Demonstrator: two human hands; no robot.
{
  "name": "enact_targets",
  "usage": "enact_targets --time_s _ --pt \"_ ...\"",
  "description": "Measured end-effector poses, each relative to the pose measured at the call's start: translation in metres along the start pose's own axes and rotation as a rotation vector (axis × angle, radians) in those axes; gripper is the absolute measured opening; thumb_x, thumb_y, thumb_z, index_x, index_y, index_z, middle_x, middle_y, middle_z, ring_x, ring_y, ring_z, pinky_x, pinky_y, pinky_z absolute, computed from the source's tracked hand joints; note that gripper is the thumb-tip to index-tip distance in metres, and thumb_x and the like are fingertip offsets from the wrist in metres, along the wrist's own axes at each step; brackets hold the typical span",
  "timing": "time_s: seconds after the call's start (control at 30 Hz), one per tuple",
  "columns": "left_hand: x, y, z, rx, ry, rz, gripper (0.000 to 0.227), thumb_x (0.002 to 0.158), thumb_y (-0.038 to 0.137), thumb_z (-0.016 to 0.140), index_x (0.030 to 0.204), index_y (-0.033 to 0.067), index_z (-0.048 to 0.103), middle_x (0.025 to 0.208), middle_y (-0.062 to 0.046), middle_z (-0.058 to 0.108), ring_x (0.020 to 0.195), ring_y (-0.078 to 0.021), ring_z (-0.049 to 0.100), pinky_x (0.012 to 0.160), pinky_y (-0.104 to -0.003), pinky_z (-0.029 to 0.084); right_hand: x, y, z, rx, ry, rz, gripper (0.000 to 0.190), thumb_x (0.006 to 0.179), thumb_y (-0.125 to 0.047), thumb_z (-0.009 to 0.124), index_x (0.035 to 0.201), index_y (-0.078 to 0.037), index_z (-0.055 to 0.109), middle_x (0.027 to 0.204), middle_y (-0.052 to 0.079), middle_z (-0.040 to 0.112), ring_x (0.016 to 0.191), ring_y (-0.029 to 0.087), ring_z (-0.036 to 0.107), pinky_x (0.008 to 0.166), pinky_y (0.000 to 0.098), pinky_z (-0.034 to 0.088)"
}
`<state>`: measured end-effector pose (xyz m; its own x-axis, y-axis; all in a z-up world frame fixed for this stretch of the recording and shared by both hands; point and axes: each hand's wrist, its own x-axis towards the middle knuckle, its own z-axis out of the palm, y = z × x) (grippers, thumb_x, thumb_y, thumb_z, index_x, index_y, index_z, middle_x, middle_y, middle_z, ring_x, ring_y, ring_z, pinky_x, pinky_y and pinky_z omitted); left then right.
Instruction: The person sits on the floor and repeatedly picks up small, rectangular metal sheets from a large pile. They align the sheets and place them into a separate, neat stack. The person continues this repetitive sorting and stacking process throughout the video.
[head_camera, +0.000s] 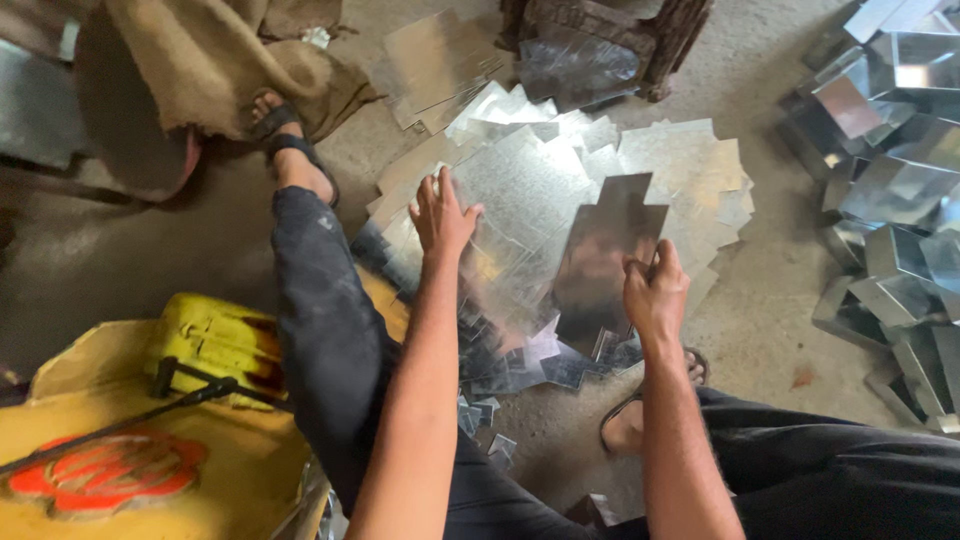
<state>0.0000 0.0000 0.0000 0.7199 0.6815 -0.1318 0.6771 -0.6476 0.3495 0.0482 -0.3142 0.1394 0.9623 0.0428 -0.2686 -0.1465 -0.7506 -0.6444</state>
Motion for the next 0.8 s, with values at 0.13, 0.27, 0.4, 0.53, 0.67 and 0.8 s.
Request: enact_targets --time_s 0.13,0.27,0.4,0.53,0.67,0.8 --pt "-0.031 0.012 -0.024 -0.731 0.148 0.055 0.078 0.093 0.059 0.066 0.149 0.0083 0.048 0.154 -0.016 0.051 0.142 -0.0359 0.052 0.118 -0.045 0.044 -0.002 -0.02 0.017 0.059 0.048 -0.501 0.036 0.095 -0.012 0.067 0.128 0.001 0.059 0.095 0.028 0.072 0.085 0.041 0.074 0.07 0.0493 0.058" --pt "-0.084 0.045 -0.067 -1.149 -0.189 0.072 0.087 0.099 0.067 0.058 0.158 0.0049 0.039 0.162 -0.019 0.043 0.149 -0.0321 0.043 0.118 -0.043 0.039 -0.011 -0.087 0.056 -0.215 -0.057 -0.626 0.041 0.093 -0.012 0.066 0.131 0.001 0.058 0.079 0.027 0.07 0.072 0.047 0.069 0.064 0.0544 0.053" --pt "-0.131 0.046 -0.11 -1.505 -0.44 -0.093 0.103 0.079 0.066 0.062 0.158 0.0159 0.021 0.151 -0.016 0.04 0.135 -0.0318 0.048 0.103 -0.049 0.053 -0.044 -0.135 0.097 -0.366 -0.38 -0.562 0.044 0.094 -0.018 0.06 0.135 -0.007 0.049 0.078 0.019 0.071 0.066 0.038 0.073 0.057 0.0497 0.059" --pt "-0.123 0.005 -0.116 -1.641 -0.346 -0.125 0.09 0.086 0.054 0.07 0.155 0.0089 0.032 0.148 -0.018 0.048 0.135 -0.0272 0.05 0.109 -0.042 0.045 -0.069 -0.14 0.138 -0.382 -0.438 -0.749 0.023 0.096 -0.02 0.059 0.112 -0.005 0.064 0.087 0.017 0.074 0.073 0.037 0.072 0.066 0.0499 0.06" --pt "-0.096 -0.031 -0.091 -1.318 -0.208 -0.253 0.061 0.093 0.033 0.07 0.14 -0.0027 0.053 0.135 -0.022 0.064 0.124 -0.0291 0.06 0.103 -0.04 0.047 -0.061 -0.125 0.159 -0.146 -0.521 -0.938 0.036 0.089 -0.019 0.061 0.118 0.001 0.068 0.088 0.02 0.075 0.08 0.038 0.073 0.076 0.0498 0.058" --pt "-0.087 -0.048 -0.071 -0.992 0.07 -0.195 0.048 0.09 0.016 0.054 0.135 -0.0004 0.057 0.127 -0.02 0.068 0.119 -0.0336 0.065 0.1 -0.041 0.049 -0.03 -0.091 0.151 0.303 -0.641 -0.666 0.033 0.101 -0.028 0.058 0.121 -0.005 0.072 0.116 0.017 0.073 0.103 0.033 0.071 0.088 0.0475 0.055"
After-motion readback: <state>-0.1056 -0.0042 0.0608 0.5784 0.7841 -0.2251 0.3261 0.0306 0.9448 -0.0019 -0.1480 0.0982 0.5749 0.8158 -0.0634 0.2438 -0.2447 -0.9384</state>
